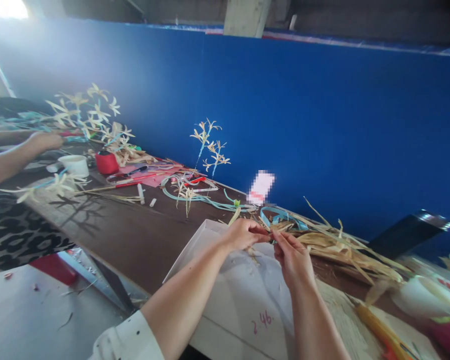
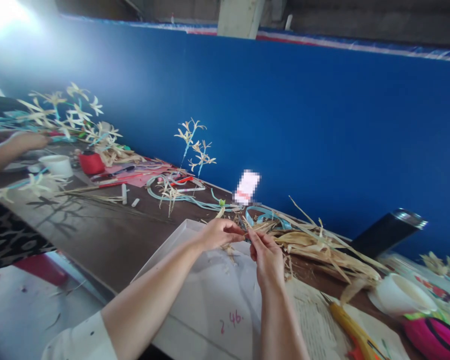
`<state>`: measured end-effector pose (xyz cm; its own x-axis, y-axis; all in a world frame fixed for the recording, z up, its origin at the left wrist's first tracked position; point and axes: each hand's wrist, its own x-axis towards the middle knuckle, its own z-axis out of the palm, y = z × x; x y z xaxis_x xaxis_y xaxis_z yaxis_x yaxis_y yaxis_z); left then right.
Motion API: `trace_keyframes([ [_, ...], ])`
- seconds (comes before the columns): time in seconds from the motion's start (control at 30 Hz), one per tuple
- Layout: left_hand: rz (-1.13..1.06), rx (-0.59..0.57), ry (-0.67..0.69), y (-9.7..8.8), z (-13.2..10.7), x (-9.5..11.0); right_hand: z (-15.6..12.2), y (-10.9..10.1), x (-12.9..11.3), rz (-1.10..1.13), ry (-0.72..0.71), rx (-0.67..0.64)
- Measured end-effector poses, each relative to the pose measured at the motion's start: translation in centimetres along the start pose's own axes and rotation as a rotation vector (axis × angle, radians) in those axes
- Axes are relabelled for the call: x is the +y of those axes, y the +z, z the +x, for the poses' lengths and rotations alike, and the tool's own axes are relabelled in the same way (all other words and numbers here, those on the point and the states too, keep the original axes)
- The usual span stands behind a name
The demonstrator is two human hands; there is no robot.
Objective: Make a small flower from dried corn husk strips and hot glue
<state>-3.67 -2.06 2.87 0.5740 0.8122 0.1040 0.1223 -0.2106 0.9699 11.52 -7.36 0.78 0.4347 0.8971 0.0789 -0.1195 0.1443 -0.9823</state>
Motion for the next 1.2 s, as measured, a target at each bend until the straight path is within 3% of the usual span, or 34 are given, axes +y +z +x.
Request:
trace_keyframes([
  [0.13,0.078,0.004,-0.041,0.2,0.2,-0.5,-0.3,0.3,0.0,-0.052,0.05,-0.044],
  [0.43,0.1,-0.041,-0.095,0.2,-0.2,-0.1,-0.2,0.1,-0.3,0.067,0.087,-0.071],
  [0.6,0.031,-0.092,-0.073,0.2,0.0,-0.6,-0.2,0.0,-0.1,0.054,0.097,-0.09],
  [0.8,0.066,-0.062,-0.05,0.3,0.4,-1.5,-0.1,0.0,0.0,0.04,0.101,-0.077],
  [1.2,0.212,-0.096,0.023,0.7,0.1,-0.9,0.3,-0.1,0.6,0.164,0.112,-0.01],
])
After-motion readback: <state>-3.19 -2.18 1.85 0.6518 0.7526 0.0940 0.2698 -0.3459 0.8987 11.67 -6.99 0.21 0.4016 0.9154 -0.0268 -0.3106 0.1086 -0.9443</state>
